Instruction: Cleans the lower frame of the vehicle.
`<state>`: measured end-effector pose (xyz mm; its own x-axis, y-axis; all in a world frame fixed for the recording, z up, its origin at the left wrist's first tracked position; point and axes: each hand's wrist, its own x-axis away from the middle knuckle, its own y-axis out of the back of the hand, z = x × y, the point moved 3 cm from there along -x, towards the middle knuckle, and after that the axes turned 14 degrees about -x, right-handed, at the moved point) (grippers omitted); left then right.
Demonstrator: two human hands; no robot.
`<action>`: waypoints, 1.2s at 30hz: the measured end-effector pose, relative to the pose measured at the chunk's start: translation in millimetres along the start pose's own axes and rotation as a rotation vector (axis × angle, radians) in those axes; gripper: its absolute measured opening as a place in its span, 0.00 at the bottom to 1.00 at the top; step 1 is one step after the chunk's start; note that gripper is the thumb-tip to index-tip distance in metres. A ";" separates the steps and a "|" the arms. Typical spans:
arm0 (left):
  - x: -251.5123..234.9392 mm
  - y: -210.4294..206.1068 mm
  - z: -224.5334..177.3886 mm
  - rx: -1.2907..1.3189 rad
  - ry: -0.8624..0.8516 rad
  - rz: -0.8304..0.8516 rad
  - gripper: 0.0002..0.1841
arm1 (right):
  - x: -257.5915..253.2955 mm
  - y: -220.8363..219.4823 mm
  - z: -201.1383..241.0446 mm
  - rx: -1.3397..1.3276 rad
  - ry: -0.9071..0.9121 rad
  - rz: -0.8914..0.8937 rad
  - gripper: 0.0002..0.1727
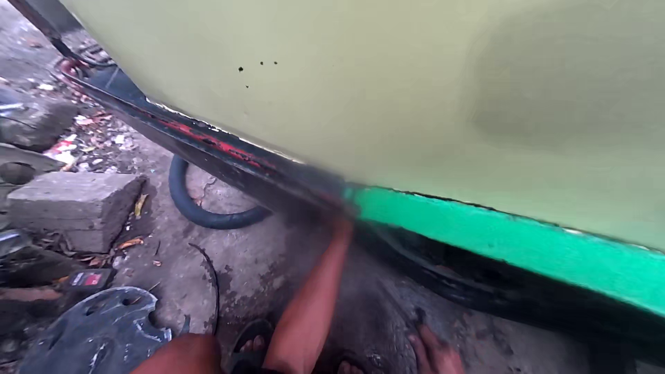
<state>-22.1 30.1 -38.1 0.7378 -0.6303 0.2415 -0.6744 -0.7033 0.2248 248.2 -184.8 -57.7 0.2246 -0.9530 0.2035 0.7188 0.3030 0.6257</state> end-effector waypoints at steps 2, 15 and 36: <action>-0.7 3.0 10.7 -0.061 -0.023 -0.007 0.17 | -20.0 15.4 13.0 -0.198 -0.014 -0.049 0.18; 93.7 21.9 53.2 -0.115 -0.032 0.305 0.57 | -94.6 68.4 21.4 -0.175 -0.222 0.169 0.25; 77.1 11.3 27.4 -0.284 -0.094 0.147 0.60 | -101.4 66.2 9.3 -0.182 -0.102 0.109 0.23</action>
<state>28.0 -35.5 -42.9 0.6221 -0.7554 0.2056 -0.7453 -0.4910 0.4511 266.8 -68.0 -29.9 0.2461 -0.9065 0.3430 0.8029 0.3889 0.4518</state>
